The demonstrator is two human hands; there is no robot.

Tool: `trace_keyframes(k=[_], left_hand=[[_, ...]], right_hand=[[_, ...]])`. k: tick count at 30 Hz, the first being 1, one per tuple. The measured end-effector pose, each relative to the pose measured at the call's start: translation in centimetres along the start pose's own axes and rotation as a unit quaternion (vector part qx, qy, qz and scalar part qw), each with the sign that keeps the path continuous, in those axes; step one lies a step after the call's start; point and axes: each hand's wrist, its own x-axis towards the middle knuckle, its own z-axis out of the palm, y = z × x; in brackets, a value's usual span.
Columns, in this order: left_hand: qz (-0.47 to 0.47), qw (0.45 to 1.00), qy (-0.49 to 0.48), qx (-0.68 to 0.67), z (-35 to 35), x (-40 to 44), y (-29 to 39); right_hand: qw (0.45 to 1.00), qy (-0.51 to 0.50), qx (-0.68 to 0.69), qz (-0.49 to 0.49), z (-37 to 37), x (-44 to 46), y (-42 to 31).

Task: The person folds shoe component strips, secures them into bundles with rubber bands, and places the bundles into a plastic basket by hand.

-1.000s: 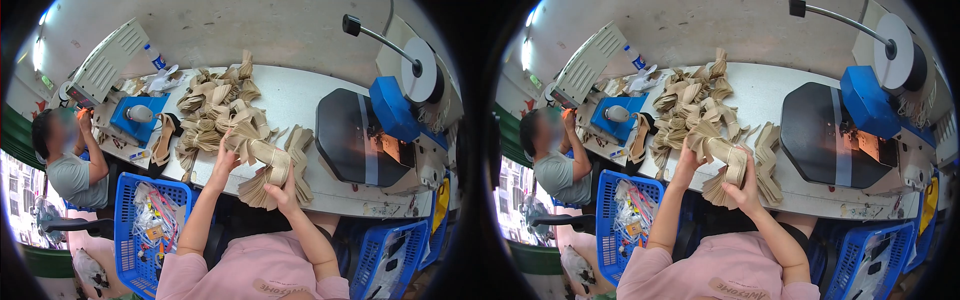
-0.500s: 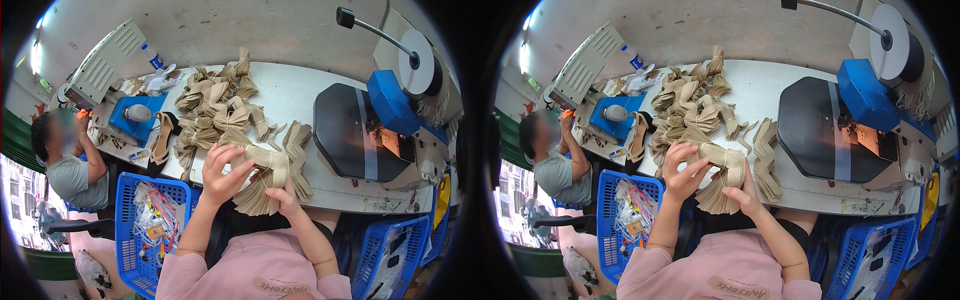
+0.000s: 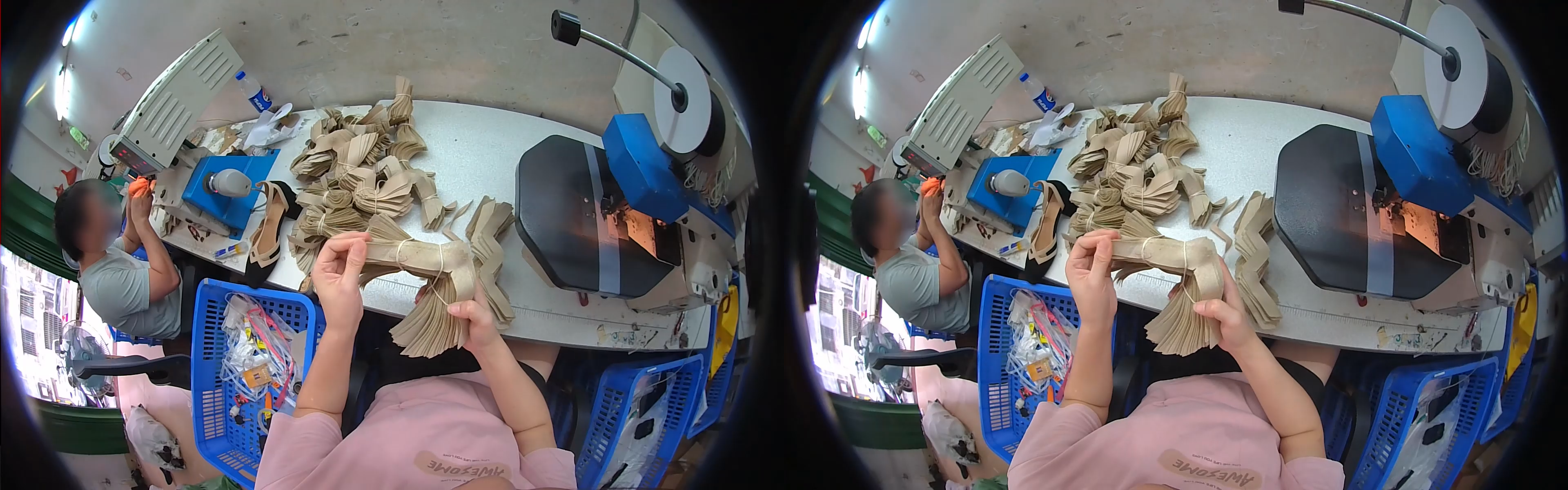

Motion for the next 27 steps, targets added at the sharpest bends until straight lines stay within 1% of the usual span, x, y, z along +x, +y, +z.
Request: trace_keyframes(k=[2,6,9,11,14,18,23,27], left_hand=[[-0.002,1.0,-0.012,0.017,0.0,0.1,0.4],[-0.036,0.998,-0.037,0.043,-0.7,0.1,0.6],[-0.031,0.997,-0.042,0.053,-0.7,-0.1,0.8],[-0.025,0.998,-0.041,0.041,-0.6,-0.2,0.8],[-0.024,0.998,-0.039,0.031,-0.7,-0.3,0.9],[-0.013,0.999,-0.036,0.033,-0.9,-0.3,0.6],[-0.037,0.999,-0.015,0.034,-1.3,-0.2,0.3],[-0.042,0.999,-0.016,0.025,-1.4,-0.2,0.2]], right_hand=[[0.999,0.014,0.031,0.027,-0.3,-0.2,0.2],[0.999,0.002,0.014,0.029,-0.4,-0.4,-0.1],[1.0,-0.019,-0.006,0.017,0.0,-0.4,-0.7],[0.999,-0.031,-0.018,0.007,0.1,-0.4,-0.8],[0.999,-0.032,0.019,0.001,0.1,-0.3,-0.8],[0.998,-0.039,0.057,0.015,0.0,-0.3,-0.6],[0.997,-0.039,0.06,0.028,0.0,-0.4,-0.4],[0.997,-0.03,0.062,0.034,0.1,-0.3,-0.3]])
